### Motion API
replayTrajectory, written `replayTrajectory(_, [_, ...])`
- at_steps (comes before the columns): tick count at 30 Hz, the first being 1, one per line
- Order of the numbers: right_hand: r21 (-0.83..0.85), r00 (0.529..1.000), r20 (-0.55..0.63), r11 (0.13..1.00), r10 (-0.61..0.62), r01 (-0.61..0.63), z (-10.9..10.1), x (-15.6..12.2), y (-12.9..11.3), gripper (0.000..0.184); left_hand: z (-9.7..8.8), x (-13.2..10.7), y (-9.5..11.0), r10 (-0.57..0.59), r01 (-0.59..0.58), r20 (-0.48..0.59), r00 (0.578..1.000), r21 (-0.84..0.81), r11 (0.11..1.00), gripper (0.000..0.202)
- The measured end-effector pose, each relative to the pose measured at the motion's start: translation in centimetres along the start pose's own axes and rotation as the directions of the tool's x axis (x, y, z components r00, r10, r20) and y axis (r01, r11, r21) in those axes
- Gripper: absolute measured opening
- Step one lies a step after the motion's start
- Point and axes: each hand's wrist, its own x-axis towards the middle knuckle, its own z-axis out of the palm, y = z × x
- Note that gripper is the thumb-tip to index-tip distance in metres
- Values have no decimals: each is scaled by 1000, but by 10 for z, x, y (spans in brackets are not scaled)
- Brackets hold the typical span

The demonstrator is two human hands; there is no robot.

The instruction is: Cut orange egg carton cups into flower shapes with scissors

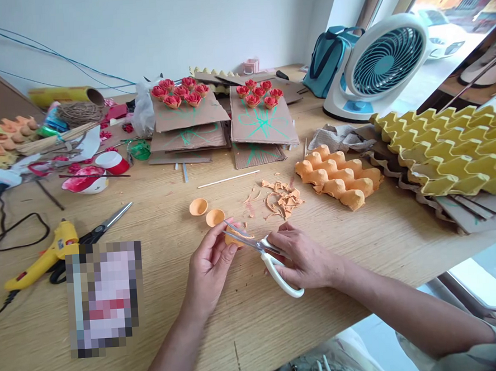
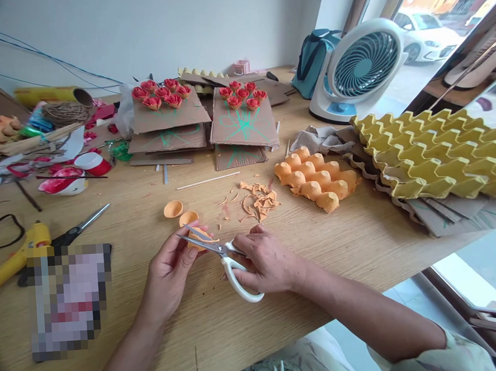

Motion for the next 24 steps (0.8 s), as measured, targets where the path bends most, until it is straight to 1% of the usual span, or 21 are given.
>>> replayTrajectory(6, [29,999,-20,999,-26,26,-2,0,-3,29,2,-2,5,-64,67,24,998,-153,986,39])
replayTrajectory(9, [35,999,-21,999,-25,26,-2,0,-4,28,4,-1,9,-86,88,16,996,-212,973,38])
replayTrajectory(15, [33,1000,-21,999,-17,17,1,0,-4,27,4,1,12,-155,155,28,988,-345,926,38])
replayTrajectory(17, [11,1000,-21,1000,-5,5,1,0,-2,26,3,2,11,-171,167,20,985,-346,923,37])
replayTrajectory(19, [-18,1000,-14,1000,9,-9,2,0,0,26,3,2,10,-170,165,9,985,-306,938,35])
replayTrajectory(22, [-40,1000,1,999,18,-18,2,0,0,27,2,1,7,-130,126,-3,992,-216,968,33])
replayTrajectory(24, [-33,1000,0,999,17,-17,2,0,0,27,2,0,6,-109,106,-6,994,-186,977,34])
